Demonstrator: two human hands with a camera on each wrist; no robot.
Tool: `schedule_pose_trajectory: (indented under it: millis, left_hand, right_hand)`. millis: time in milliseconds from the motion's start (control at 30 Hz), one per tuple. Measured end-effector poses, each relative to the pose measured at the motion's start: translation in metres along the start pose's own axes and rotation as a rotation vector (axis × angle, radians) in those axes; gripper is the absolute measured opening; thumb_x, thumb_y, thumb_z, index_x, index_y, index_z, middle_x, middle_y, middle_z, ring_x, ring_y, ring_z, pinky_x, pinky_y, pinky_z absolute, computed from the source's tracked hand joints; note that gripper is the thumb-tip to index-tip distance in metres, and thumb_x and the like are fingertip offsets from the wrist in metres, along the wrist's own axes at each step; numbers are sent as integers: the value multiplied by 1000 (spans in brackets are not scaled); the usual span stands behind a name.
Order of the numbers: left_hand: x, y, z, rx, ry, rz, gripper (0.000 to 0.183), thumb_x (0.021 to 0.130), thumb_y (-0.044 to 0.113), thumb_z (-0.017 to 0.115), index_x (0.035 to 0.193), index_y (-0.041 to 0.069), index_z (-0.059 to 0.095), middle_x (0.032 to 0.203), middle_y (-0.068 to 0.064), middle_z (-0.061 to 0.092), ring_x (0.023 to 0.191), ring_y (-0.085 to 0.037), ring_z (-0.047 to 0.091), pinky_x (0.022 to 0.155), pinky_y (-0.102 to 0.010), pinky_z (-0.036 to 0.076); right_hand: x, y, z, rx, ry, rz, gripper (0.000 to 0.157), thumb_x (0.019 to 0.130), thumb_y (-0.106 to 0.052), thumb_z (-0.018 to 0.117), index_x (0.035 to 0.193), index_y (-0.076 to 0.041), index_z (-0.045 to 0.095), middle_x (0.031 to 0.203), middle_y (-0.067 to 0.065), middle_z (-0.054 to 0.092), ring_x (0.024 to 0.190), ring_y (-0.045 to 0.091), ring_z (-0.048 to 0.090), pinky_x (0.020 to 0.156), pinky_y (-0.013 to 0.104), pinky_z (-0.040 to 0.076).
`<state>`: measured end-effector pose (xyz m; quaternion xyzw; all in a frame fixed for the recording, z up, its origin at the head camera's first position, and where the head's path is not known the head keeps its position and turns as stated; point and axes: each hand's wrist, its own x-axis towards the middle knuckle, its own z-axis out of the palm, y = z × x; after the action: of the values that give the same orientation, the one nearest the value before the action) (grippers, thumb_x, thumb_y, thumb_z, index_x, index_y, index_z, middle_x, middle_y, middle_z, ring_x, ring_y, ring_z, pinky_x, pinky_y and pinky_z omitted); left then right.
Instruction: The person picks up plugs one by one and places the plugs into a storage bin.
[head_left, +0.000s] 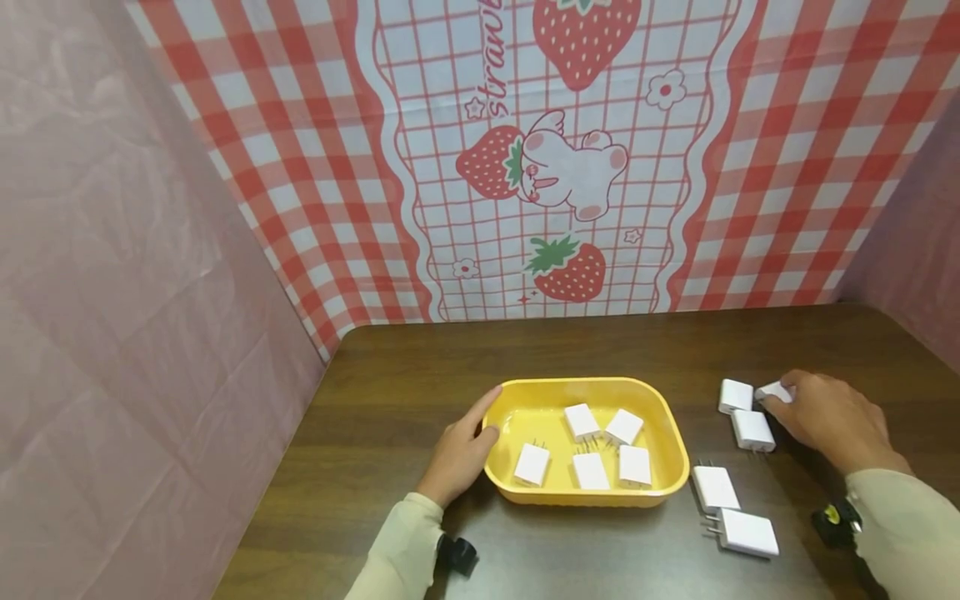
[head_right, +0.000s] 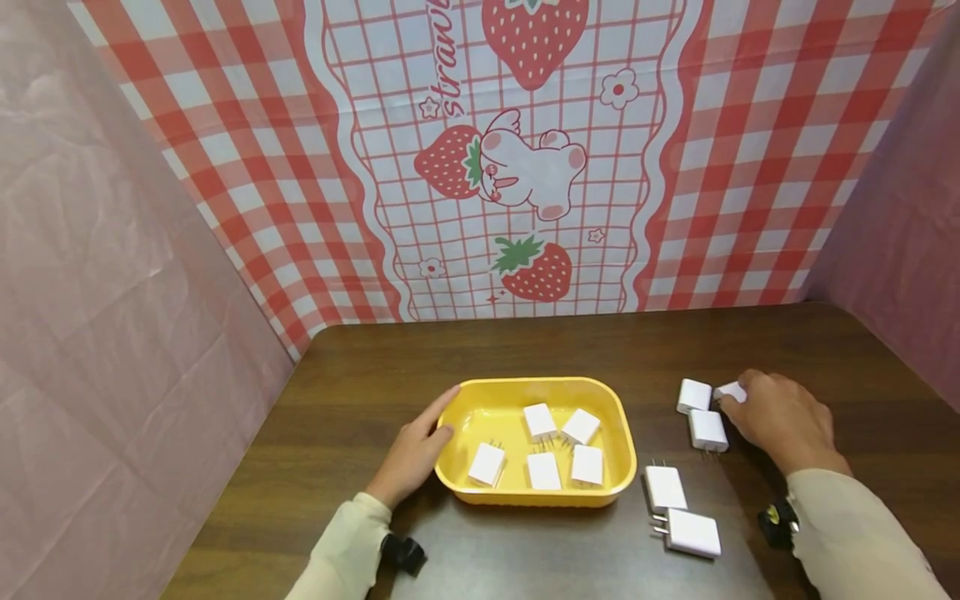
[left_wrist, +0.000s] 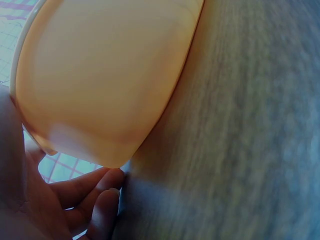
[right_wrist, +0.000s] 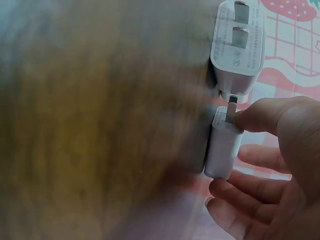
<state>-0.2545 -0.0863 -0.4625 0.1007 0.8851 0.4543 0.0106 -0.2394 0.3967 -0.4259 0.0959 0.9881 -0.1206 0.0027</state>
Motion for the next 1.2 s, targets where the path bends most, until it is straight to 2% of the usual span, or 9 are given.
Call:
schedule_pose_trajectory:
  millis: [167,300,567,800,967,1200]
  left_hand:
    - [0,-1,0,3,0,-8,56,97,28,51,148,50,44,141,5,57,99,-19,57,85,-41,45]
    - [-1,-1,-1,6,-3,-9,56,97,28,51,148,50,44,140,5,58,96,-19,58,83,-40,45]
    - [-2,-1,-2,-2,-14,-12,55,98,29,51,148,50,43,142,6,55,99,-17,58,86,-41,45]
    - [-2,-1,-1,0,-10,-11,56,98,28,51,148,51,43,142,6,55,101,-17,57,87,-42,45]
    - [-1,-1,-1,-1,-11,-8,55,98,29,51,148,50,43,143,6,55,104,-17,57,89,-42,45]
    - [-1,0,-1,-15,-16,-14,55,99,29,50,147,53,41,145,7,53,109,-15,56,92,-44,44]
  right_hand:
    - [-2,-4,3,-13,18,45,64,90,-39,69,124,12,51,121,43,49,103,59,48,73,73,41]
    - [-4,-4,3,-16,43,48,65,90,-41,68,123,12,52,120,43,49,101,59,49,72,73,41]
    - [-10,-9,2,6,120,-14,61,90,-41,68,121,10,55,115,41,53,96,55,53,70,70,42]
    - [-15,-22,0,70,185,-115,56,90,-39,69,121,7,60,113,38,57,93,53,56,68,67,42]
    - [-19,-33,-2,130,205,-135,57,90,-40,69,122,7,60,111,35,60,90,47,58,70,63,44]
    - [-25,-48,-6,146,221,-162,57,91,-40,68,123,7,60,106,31,63,86,39,58,69,61,47]
